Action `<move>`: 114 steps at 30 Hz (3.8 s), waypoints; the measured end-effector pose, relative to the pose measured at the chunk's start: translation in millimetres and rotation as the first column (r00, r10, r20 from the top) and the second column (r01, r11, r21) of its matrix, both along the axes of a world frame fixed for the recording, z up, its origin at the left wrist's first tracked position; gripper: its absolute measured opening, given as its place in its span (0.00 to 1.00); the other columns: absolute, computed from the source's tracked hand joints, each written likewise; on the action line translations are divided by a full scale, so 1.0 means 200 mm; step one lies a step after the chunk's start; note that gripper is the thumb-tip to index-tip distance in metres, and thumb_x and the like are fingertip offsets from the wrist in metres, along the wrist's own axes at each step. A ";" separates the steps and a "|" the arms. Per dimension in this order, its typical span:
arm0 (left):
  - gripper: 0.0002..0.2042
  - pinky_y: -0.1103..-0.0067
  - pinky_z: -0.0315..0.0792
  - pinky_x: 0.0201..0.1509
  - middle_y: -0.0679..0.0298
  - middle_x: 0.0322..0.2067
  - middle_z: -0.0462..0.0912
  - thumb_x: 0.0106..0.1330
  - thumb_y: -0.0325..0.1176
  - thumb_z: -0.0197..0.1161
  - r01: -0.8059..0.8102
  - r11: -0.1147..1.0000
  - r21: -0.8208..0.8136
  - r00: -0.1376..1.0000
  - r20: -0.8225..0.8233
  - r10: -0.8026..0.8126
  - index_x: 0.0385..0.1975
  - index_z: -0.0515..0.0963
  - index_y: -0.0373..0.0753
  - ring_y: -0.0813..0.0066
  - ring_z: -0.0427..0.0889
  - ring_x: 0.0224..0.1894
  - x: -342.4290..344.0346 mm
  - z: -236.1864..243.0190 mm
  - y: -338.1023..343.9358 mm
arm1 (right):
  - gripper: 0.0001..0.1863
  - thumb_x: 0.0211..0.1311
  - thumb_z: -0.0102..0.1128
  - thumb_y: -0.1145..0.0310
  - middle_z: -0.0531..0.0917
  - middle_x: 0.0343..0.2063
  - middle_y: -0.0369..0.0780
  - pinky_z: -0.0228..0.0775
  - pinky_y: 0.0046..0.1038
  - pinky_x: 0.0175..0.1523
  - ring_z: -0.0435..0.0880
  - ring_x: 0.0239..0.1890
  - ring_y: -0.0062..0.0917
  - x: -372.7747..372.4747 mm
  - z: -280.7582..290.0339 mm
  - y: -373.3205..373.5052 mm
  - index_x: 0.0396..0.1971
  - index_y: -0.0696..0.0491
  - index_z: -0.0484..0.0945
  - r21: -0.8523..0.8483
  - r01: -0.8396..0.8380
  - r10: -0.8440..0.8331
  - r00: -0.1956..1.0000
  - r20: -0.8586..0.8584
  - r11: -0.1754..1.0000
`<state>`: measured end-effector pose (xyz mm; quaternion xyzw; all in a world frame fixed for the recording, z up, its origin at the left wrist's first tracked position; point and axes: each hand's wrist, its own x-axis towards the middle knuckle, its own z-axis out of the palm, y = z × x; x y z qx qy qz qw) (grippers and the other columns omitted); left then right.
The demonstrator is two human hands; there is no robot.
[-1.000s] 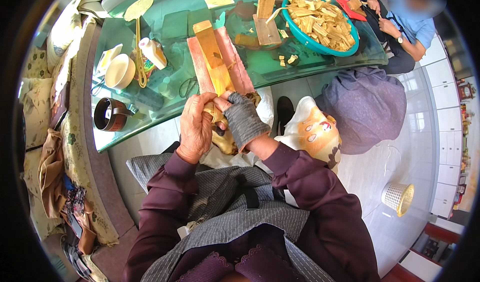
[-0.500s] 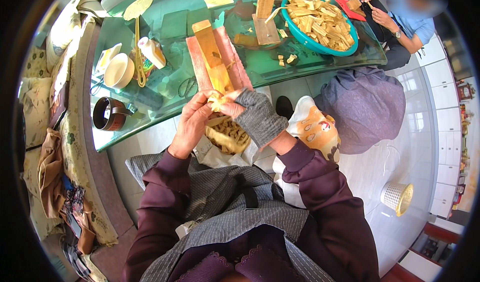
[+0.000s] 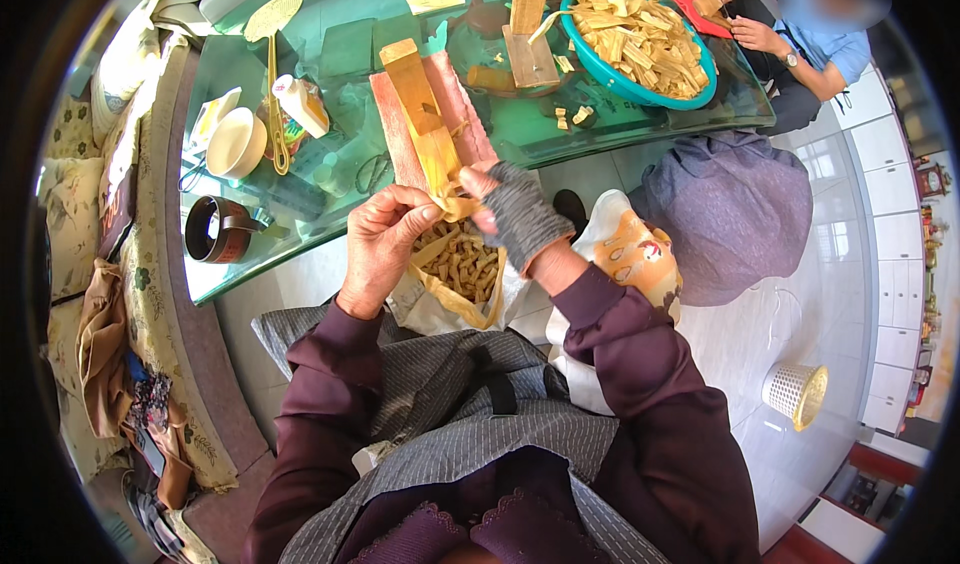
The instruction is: The person sits on the floor and uses a handheld peeling tool to shave thin strips from bamboo sticks. The person holds the sticks with one hand and guides the tool with the other, collecting the peeled strips in a bowl.
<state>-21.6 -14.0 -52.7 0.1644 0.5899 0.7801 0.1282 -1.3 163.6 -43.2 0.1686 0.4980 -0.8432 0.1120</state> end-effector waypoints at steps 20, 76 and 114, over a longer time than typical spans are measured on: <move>0.18 0.70 0.73 0.37 0.59 0.35 0.77 0.49 0.23 0.60 -0.349 0.675 -0.650 0.673 -0.675 -0.301 0.43 0.75 0.40 0.56 0.79 0.35 0.00 0.04 -0.02 | 0.18 0.59 0.59 0.52 0.72 0.15 0.34 0.62 0.21 0.22 0.70 0.16 0.16 0.10 -0.01 -0.03 0.27 0.54 0.74 0.366 -0.402 0.368 0.916 0.161 0.839; 0.17 0.83 0.77 0.37 0.66 0.31 0.76 0.71 0.36 0.46 0.165 0.926 0.341 0.600 0.710 -0.369 0.53 0.66 0.31 0.80 0.75 0.22 0.05 -0.12 0.05 | 0.07 0.59 0.56 0.65 0.78 0.28 0.41 0.68 0.32 0.37 0.78 0.32 0.35 0.21 -0.09 -0.19 0.34 0.52 0.77 0.754 0.223 0.392 0.744 -0.541 0.617; 0.06 0.84 0.70 0.44 0.68 0.36 0.77 0.67 0.27 0.55 0.144 0.982 0.126 0.989 0.025 -0.148 0.41 0.71 0.35 0.83 0.76 0.37 -0.03 -0.05 0.01 | 0.13 0.58 0.62 0.61 0.79 0.21 0.36 0.66 0.21 0.27 0.75 0.21 0.17 0.12 0.10 -0.06 0.32 0.57 0.80 0.481 -0.143 0.261 0.947 -0.188 0.865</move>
